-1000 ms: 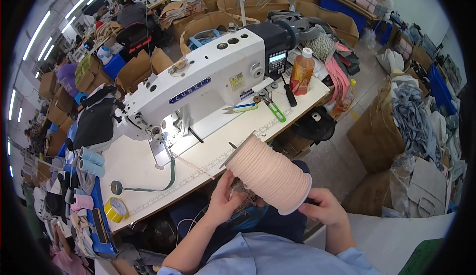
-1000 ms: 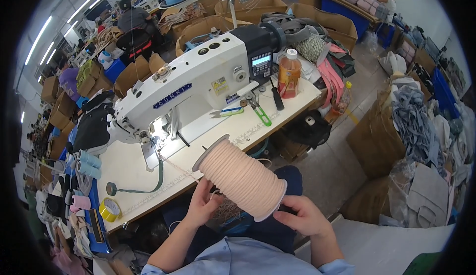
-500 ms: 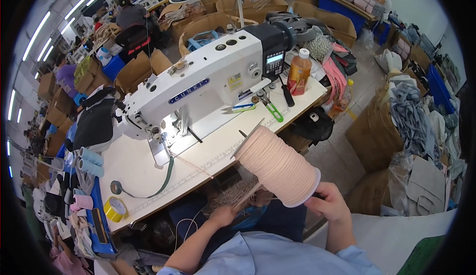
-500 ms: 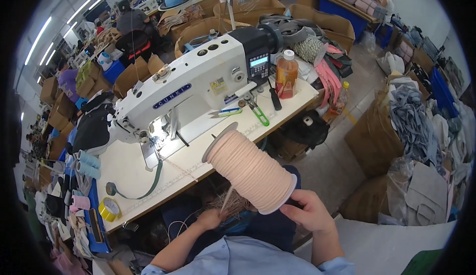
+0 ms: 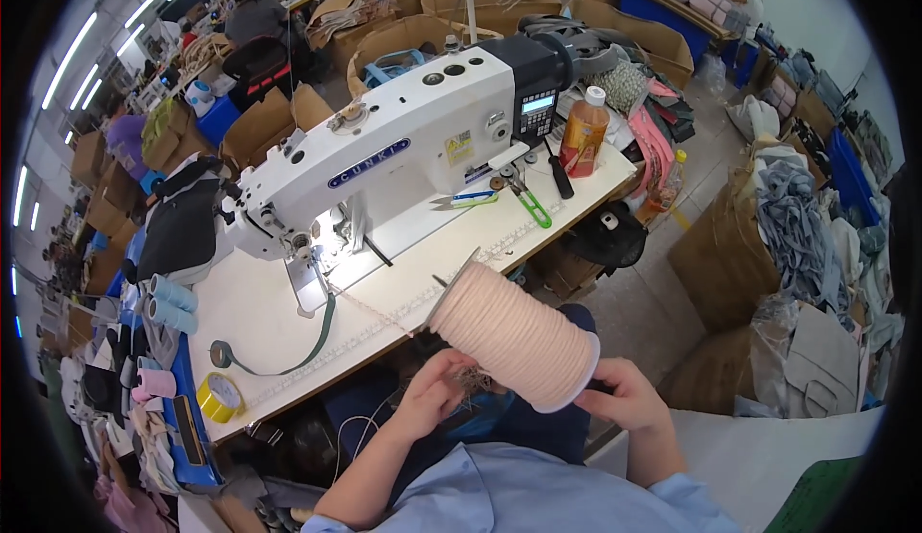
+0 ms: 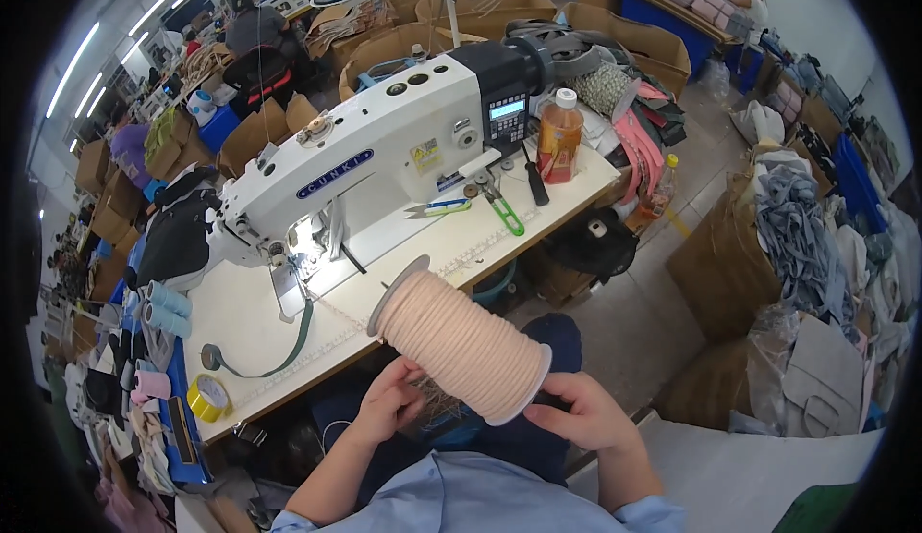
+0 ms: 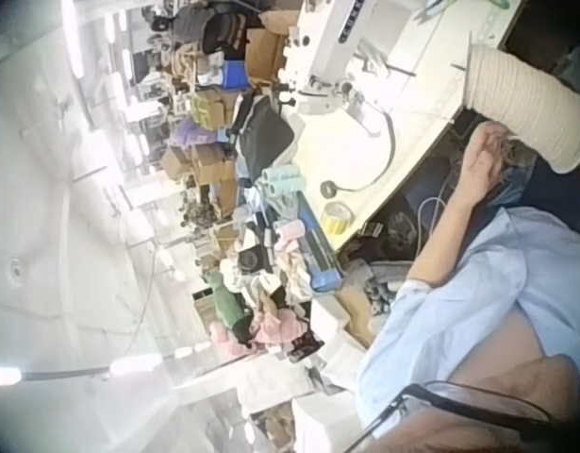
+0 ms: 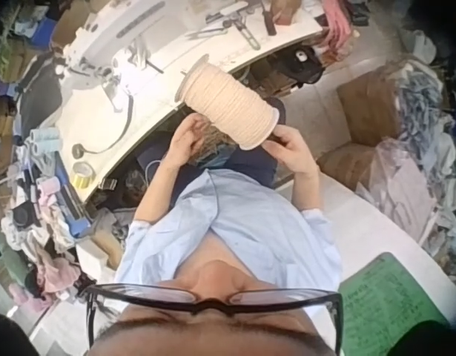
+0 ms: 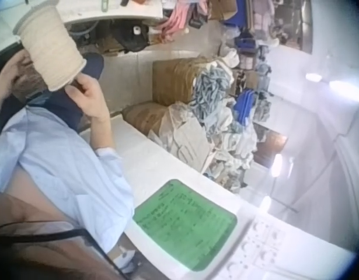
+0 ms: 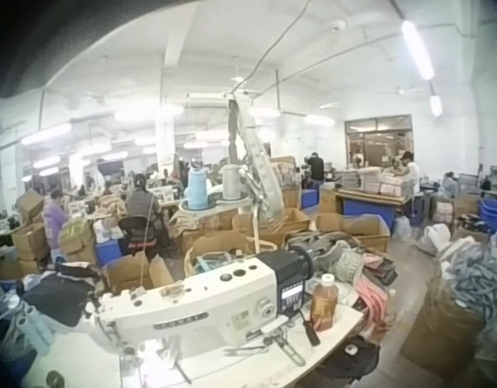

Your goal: The recorder measures cord from a spool and then uses an industrial sewing machine to stitch a piece of leather material.

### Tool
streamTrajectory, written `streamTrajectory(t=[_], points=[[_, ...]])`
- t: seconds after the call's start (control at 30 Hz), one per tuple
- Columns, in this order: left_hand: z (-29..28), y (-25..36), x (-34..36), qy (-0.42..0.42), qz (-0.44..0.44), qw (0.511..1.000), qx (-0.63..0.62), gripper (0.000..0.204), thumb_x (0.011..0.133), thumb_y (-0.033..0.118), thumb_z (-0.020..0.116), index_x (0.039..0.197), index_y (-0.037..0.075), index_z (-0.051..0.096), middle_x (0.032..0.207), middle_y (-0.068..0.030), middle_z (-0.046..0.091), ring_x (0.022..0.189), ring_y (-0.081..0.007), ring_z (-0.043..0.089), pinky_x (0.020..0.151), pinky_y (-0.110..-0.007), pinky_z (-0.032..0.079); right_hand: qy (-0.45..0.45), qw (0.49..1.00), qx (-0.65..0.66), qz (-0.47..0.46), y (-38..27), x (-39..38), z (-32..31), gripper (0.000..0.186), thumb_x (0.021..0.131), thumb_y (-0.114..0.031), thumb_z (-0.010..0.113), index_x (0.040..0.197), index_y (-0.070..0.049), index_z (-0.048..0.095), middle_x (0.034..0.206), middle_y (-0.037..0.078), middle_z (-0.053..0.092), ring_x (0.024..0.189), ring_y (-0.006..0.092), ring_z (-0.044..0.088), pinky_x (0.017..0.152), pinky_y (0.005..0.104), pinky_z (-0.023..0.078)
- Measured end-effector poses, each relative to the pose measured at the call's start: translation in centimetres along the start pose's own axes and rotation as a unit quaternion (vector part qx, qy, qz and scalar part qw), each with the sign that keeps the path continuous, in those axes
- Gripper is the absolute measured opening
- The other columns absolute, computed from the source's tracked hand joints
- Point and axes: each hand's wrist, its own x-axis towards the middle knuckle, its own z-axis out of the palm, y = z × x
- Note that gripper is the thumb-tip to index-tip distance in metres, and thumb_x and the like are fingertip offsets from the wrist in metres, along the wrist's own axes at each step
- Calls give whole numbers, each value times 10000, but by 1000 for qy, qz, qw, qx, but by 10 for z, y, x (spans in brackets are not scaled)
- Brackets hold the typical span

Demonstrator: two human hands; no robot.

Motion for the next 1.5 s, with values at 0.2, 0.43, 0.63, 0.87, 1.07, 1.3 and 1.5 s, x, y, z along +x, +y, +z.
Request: streamTrajectory(t=[0.2,0.43,0.63,0.87,1.07,1.3,1.5], points=[[26,8,2,-124,85,981,123,321,1000,240,486,1201,-5,537,1036,-64,628,931,-122,582,848,-255,448,-15,999,-19,-25,5,6,2,331,875,-49,614,1190,50,589,1126,93,661,1014,131,586,897,267,441],[-6,-51,14,18,-13,867,498,316,966,279,520,853,17,653,851,-129,683,753,-292,660,665,-375,508,22,1000,10,5,-5,-2,1,320,882,-52,608,1183,53,590,1109,84,665,993,118,581,877,262,446],[-112,-160,-18,117,-198,730,643,377,866,363,590,1027,30,659,1079,-190,640,995,-395,611,881,-453,484,10,1000,-2,-11,-3,0,-6,306,886,-49,607,1177,44,594,1071,66,671,948,88,569,839,245,451],[-24,-57,4,102,20,956,273,429,979,327,488,1284,29,536,1099,-117,643,688,-137,536,628,-239,431,3,1000,-17,-19,2,2,0,293,892,-51,600,1171,37,595,1022,51,674,905,74,565,809,233,453],[24,1,-3,-91,-24,995,19,493,1019,378,384,1245,-31,540,1025,-60,667,547,-32,343,515,-173,290,-3,1000,-25,7,-8,5,8,303,891,-58,598,1181,28,593,1015,57,672,890,84,568,807,243,453],[28,4,-13,-129,-5,991,29,444,1013,335,439,1216,-47,541,994,-105,659,940,-148,588,867,-274,435,1,999,-30,32,-6,1,5,295,893,-61,597,1174,29,597,1034,59,664,940,87,566,842,241,446],[34,10,-15,-104,-17,993,56,403,1004,298,481,1200,-46,556,964,-98,654,937,-148,600,868,-275,449,5,1000,-7,22,-2,1,4,287,892,-68,608,1164,26,603,1028,49,665,933,87,565,835,242,447]])
